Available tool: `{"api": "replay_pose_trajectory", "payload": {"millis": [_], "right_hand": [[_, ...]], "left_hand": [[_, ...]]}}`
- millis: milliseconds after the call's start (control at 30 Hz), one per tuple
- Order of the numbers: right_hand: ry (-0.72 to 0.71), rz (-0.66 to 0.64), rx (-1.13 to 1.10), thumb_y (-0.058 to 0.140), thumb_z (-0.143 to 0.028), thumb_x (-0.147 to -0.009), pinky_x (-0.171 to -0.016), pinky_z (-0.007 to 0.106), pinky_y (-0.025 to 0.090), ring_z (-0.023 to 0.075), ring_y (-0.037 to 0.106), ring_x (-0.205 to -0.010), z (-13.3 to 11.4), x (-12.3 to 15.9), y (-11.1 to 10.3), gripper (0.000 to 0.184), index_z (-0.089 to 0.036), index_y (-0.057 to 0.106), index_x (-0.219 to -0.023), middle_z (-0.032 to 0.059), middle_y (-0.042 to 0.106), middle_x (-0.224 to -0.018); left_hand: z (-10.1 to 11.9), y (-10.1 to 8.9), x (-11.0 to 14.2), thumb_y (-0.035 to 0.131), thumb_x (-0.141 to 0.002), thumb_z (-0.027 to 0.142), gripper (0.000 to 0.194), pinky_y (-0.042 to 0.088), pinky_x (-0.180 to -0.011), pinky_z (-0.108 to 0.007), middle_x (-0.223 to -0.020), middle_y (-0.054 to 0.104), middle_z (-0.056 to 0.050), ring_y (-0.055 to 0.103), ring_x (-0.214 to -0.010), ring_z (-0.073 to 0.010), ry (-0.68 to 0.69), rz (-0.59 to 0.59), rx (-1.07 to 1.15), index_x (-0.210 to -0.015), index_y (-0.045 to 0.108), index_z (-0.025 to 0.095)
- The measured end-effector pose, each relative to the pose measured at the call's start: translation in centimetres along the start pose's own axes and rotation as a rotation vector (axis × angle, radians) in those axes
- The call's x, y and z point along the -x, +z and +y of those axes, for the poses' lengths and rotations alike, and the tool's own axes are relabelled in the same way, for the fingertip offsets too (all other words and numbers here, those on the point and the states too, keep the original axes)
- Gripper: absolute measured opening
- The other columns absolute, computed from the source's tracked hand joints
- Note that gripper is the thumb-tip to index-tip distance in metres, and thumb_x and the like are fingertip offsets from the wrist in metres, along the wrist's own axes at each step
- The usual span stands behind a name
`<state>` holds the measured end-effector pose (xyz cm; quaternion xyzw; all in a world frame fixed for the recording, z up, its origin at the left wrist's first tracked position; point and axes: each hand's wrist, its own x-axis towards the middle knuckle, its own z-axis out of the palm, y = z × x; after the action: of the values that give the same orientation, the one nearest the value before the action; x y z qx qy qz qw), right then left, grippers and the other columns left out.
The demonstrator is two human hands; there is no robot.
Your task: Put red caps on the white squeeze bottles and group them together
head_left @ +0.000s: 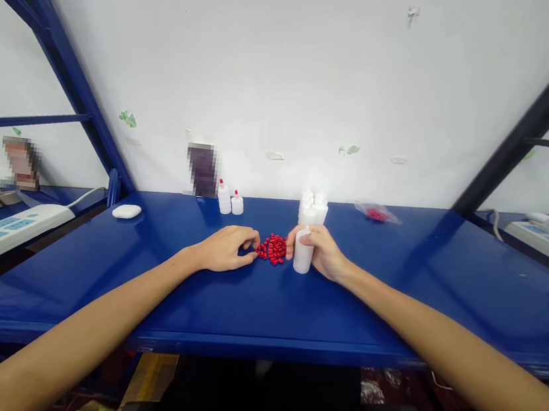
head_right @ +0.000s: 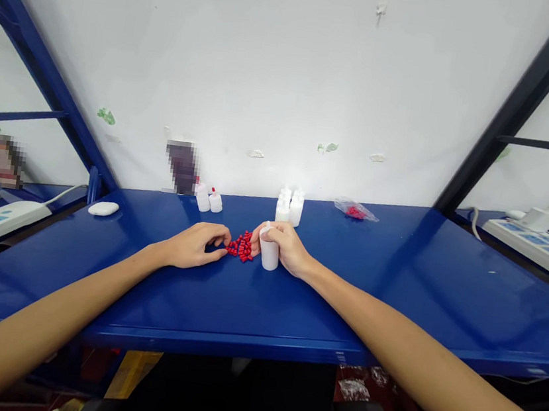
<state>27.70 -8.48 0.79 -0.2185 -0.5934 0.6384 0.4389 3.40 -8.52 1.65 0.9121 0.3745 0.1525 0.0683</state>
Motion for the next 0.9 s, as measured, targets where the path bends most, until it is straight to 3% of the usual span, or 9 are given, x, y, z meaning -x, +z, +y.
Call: {"api": "replay_pose_trajectory", "payload": {"millis": [200,367,633,733,900], "right_hand": [[-0.002,-0.155,0.043,0.058,-0.033,-0.069,-0.055,0.030,0.046,0.0169,0.058,-0.052,0.4,0.2,0.1,0.021,-0.014,0.065,-0.067,0.0044,0.064,-0.057],[0.016,-0.246,0.099,0.054,-0.036,-0.073,-0.048,0.027,0.040,0.0137,0.049,-0.044,0.2,0.4,0.4,0.021,-0.016,0.060,-0.066,-0.0002,0.056,-0.048],[-0.021,-0.115,0.476,0.052,-0.031,-0.078,-0.044,0.023,0.033,0.0102,0.046,-0.041,-1.0,0.7,1.1,0.019,-0.016,0.059,-0.068,-0.0035,0.052,-0.046],[-0.034,-0.130,0.519,0.052,-0.032,-0.082,-0.044,0.022,0.033,0.0094,0.045,-0.042,-1.1,0.9,1.2,0.021,-0.017,0.057,-0.068,-0.0031,0.053,-0.049],[-0.082,-0.154,0.446,0.051,-0.034,-0.088,-0.045,0.021,0.038,0.0094,0.047,-0.047,-1.0,0.9,1.1,0.015,-0.019,0.053,-0.087,-0.0050,0.053,-0.060]], "left_hand": [[-0.2,0.1,-0.1,0.054,-0.083,0.029,0.013,0.036,-0.061,-0.025,-0.071,0.051,0.003,0.046,-0.061,-0.0120,0.000,-0.004,-0.002,-0.090,0.060,0.019],[0.1,0.2,-0.1,0.053,-0.084,0.029,0.012,0.036,-0.059,-0.025,-0.068,0.050,0.003,0.043,-0.058,-0.0111,0.010,0.027,0.042,-0.087,0.060,0.019],[4.5,-0.8,-0.7,0.061,-0.087,0.030,0.015,0.045,-0.063,-0.024,-0.084,0.064,-0.003,0.055,-0.068,-0.0110,-0.001,0.402,0.488,-0.091,0.061,0.015],[5.8,-1.0,-1.3,0.066,-0.085,0.031,0.017,0.048,-0.064,-0.025,-0.089,0.068,-0.006,0.059,-0.070,-0.0114,0.033,0.473,0.570,-0.089,0.063,0.015],[6.0,-0.5,-2.1,0.070,-0.082,0.030,0.017,0.056,-0.070,-0.029,-0.090,0.072,-0.007,0.066,-0.076,-0.0148,0.070,0.534,0.618,-0.090,0.067,0.014]]}}
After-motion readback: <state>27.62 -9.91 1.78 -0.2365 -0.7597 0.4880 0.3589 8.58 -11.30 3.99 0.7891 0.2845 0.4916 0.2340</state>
